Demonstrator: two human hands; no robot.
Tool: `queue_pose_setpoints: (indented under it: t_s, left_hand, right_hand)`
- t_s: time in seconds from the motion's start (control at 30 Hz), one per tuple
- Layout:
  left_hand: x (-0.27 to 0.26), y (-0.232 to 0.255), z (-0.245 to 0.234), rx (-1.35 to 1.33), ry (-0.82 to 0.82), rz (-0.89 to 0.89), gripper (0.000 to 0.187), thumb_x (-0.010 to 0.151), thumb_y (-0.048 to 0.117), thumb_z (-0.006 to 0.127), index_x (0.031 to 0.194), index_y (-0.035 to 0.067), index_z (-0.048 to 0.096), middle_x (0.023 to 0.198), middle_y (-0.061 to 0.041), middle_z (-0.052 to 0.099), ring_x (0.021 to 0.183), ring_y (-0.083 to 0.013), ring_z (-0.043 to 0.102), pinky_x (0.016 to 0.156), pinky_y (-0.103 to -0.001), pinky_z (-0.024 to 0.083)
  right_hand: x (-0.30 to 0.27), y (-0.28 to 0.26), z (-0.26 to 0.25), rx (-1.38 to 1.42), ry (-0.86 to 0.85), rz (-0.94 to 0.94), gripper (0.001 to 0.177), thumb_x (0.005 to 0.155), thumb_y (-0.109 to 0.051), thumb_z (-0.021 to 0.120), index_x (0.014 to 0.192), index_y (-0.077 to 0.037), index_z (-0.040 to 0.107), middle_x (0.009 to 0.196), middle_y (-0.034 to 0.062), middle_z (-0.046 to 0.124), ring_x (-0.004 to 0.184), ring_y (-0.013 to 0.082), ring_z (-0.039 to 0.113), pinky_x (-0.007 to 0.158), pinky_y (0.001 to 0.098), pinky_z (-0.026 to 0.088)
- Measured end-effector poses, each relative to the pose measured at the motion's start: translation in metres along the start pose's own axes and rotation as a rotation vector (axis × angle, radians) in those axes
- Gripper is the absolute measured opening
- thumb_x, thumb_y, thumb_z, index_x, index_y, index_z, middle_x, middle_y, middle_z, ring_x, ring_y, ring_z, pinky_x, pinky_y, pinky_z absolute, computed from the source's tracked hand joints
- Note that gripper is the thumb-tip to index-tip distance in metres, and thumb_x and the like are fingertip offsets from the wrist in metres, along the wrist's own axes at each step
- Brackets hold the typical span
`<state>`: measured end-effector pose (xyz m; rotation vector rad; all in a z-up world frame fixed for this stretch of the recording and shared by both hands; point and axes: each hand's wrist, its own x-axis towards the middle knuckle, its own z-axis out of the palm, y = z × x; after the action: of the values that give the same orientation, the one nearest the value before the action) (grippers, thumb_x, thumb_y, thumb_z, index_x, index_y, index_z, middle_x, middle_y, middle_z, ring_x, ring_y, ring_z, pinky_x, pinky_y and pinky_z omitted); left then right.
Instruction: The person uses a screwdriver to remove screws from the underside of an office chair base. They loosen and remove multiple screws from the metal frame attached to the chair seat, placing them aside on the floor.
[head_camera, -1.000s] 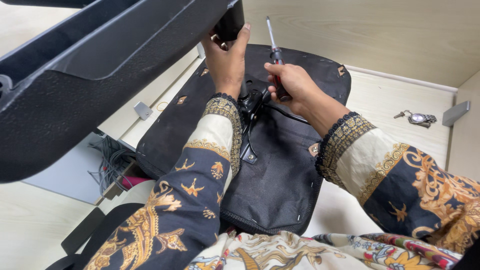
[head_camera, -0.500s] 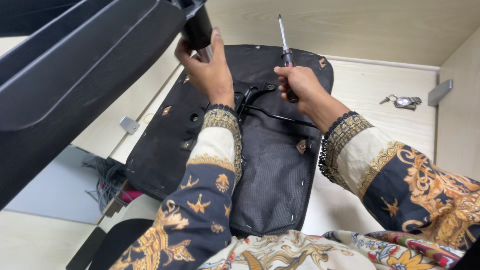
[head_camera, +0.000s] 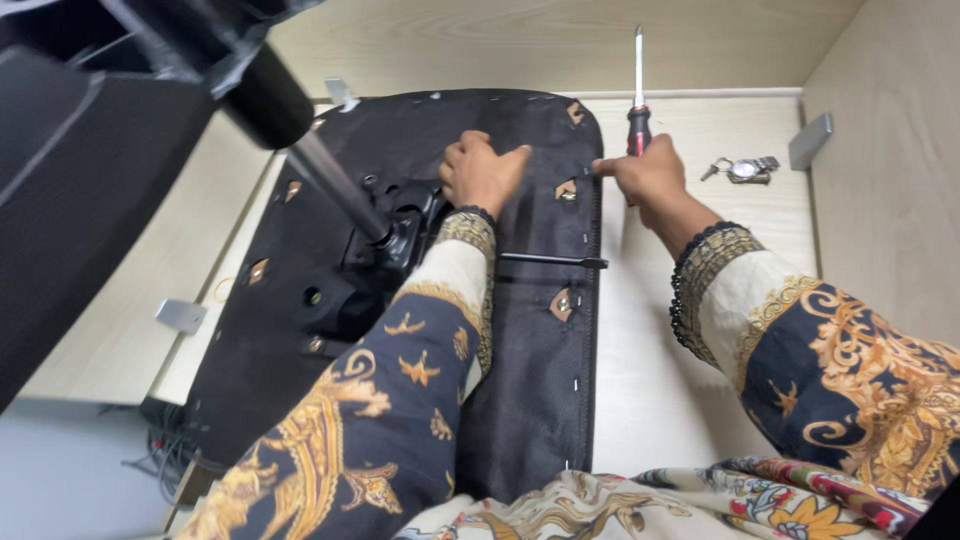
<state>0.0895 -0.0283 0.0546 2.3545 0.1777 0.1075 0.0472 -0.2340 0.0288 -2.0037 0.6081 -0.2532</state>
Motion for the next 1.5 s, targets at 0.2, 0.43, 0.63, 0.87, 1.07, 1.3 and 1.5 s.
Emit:
queue_pose_setpoints:
  t_s: [0.2, 0.43, 0.63, 0.87, 1.07, 1.3, 1.5]
  left_hand:
    - [0.025, 0.002, 0.032, 0.282, -0.049, 0.016, 0.091, 0.085, 0.068, 0.064, 0.152, 0.013, 0.038, 0.164, -0.016, 0.025, 0.154, -0.0381, 0.018, 0.124, -0.056, 0.013]
    - [0.031, -0.002, 0.051, 0.532, -0.156, 0.086, 0.095, 0.094, 0.075, 0.031, 0.164, 0.014, 0.01, 0.17, -0.02, -0.001, 0.156, -0.0446, -0.005, 0.12, -0.069, -0.004]
    - [0.033, -0.001, 0.05, 0.58, -0.228, 0.084, 0.095, 0.093, 0.076, 0.025, 0.164, 0.016, 0.003, 0.171, -0.018, -0.008, 0.156, -0.0438, -0.011, 0.12, -0.068, -0.008]
    - [0.014, 0.0, 0.054, 0.592, -0.262, 0.189, 0.097, 0.093, 0.077, 0.025, 0.165, 0.015, 0.003, 0.171, -0.019, -0.009, 0.155, -0.0443, -0.012, 0.119, -0.068, -0.008]
    - [-0.013, -0.001, 0.059, 0.595, -0.3, 0.335, 0.1, 0.092, 0.08, 0.025, 0.165, 0.015, 0.003, 0.171, -0.019, -0.009, 0.156, -0.0439, -0.013, 0.119, -0.069, -0.008]
    - [-0.051, 0.003, 0.047, 0.659, -0.335, 0.501, 0.1, 0.089, 0.082, 0.027, 0.164, 0.019, 0.005, 0.171, -0.014, -0.007, 0.155, -0.0417, -0.011, 0.123, -0.058, -0.006]
    - [-0.076, -0.003, 0.036, 0.567, -0.314, 0.613, 0.103, 0.088, 0.083, 0.036, 0.164, 0.018, 0.013, 0.172, -0.011, 0.003, 0.157, -0.0416, -0.005, 0.126, -0.053, 0.0]
  right_hand:
    - [-0.02, 0.016, 0.001, 0.102, -0.175, 0.149, 0.051, 0.08, -0.036, 0.089, 0.089, -0.005, 0.05, 0.078, 0.0087, 0.061, 0.062, 0.0164, 0.062, 0.054, 0.0317, 0.053]
    - [-0.038, 0.031, 0.009, 0.438, -0.459, 0.268, 0.033, 0.086, -0.033, 0.084, 0.081, -0.007, 0.063, 0.064, -0.0002, 0.06, 0.052, 0.0103, 0.054, 0.047, 0.0245, 0.048]
    - [-0.035, 0.03, 0.007, 0.383, -0.527, 0.233, 0.03, 0.083, -0.029, 0.083, 0.081, -0.005, 0.065, 0.063, -0.0001, 0.06, 0.049, 0.0109, 0.056, 0.043, 0.0239, 0.048]
    - [-0.048, 0.038, -0.015, 0.373, -0.573, 0.331, 0.03, 0.081, -0.026, 0.085, 0.082, -0.003, 0.066, 0.067, 0.0009, 0.063, 0.051, 0.0108, 0.059, 0.043, 0.0215, 0.051]
    - [-0.066, 0.059, -0.029, 0.358, -0.588, 0.359, 0.028, 0.078, -0.023, 0.085, 0.081, -0.001, 0.067, 0.07, 0.0032, 0.066, 0.055, 0.0114, 0.065, 0.046, 0.0196, 0.055]
    - [-0.094, 0.068, -0.053, 0.457, -0.518, 0.439, 0.033, 0.082, -0.024, 0.083, 0.084, 0.002, 0.062, 0.07, 0.007, 0.065, 0.053, 0.0137, 0.061, 0.045, 0.0229, 0.053]
    - [-0.077, 0.041, -0.063, 0.5, -0.296, 0.328, 0.023, 0.09, -0.019, 0.078, 0.093, -0.001, 0.063, 0.075, 0.0028, 0.064, 0.055, 0.0093, 0.058, 0.052, 0.0238, 0.053]
